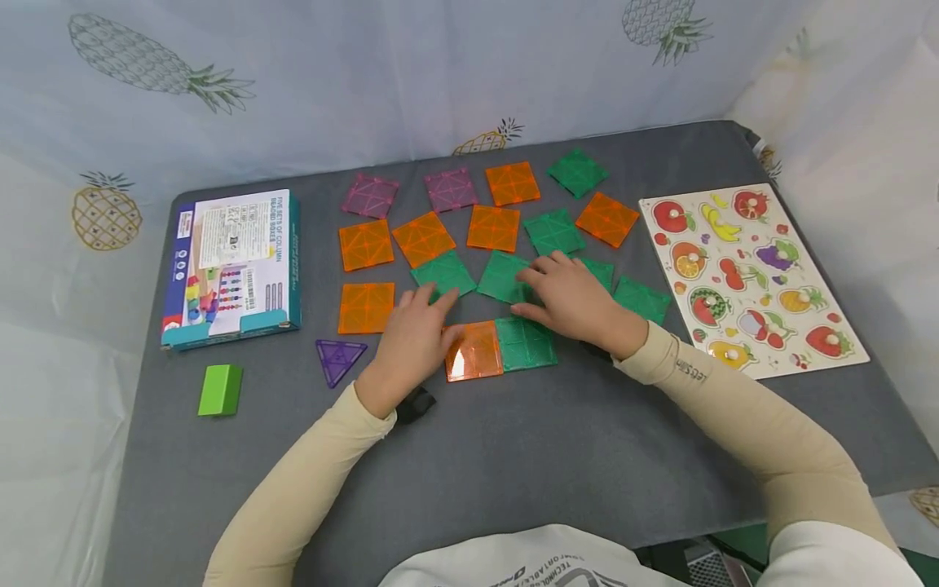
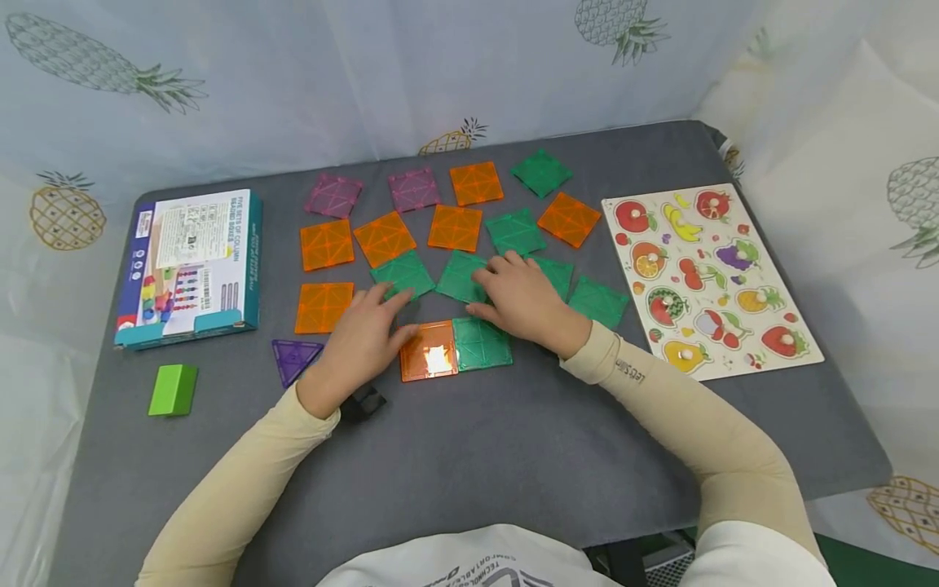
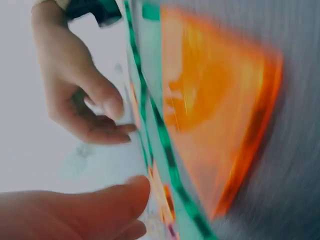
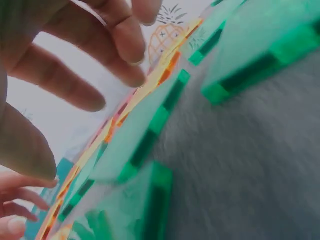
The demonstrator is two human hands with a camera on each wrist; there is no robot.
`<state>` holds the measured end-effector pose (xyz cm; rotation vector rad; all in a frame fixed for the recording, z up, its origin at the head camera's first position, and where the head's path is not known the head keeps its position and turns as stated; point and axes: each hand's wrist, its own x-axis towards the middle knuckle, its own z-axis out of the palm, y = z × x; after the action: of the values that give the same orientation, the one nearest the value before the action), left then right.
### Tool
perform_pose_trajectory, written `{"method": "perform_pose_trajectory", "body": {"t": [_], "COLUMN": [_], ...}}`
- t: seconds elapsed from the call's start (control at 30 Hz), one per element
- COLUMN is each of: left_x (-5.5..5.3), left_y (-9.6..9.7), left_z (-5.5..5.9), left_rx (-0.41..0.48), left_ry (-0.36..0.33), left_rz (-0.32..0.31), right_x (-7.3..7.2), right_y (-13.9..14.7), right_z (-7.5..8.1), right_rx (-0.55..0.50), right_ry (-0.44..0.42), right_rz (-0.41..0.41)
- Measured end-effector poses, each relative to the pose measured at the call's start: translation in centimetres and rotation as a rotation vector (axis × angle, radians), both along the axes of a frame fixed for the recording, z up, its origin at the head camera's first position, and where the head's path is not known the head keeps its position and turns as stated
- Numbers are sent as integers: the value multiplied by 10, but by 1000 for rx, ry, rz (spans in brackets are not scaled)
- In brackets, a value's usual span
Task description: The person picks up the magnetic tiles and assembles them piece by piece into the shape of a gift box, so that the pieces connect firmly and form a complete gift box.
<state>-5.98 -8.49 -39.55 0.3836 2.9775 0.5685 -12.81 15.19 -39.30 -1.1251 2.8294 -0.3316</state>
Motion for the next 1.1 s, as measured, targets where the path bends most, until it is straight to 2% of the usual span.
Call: {"method": "perform_pose_trajectory", "body": {"t": [0.13, 0.3, 0.43, 0.6, 0.73, 0.9, 1.1], "left_x": [-24, -41, -49, -57, -60, -65, -74], "left_y": [-4, -7, -11, -12, -12, -12, -11], "left_z": [2, -2, -7, -9, -7, -3, 1], "left_rx": [-18, -68, -84, -105, -115, -115, -136], "left_ry": [-17, -77, -117, -160, -167, -209, -246], "left_rz": [62, 83, 68, 30, 17, 9, -8], "right_x": [-13, -18, -20, -23, -26, -29, -29], "right_y": [-7, -12, -13, -9, -5, 0, 2], "right_z": [1, -5, -8, -12, -12, -12, -15], "right_rx": [63, 105, 119, 87, 48, 4, -11], "right_ry": [-45, -72, -51, -38, -63, -110, -123], "right_rz": [-40, -74, -83, -48, -50, -60, -44]}}
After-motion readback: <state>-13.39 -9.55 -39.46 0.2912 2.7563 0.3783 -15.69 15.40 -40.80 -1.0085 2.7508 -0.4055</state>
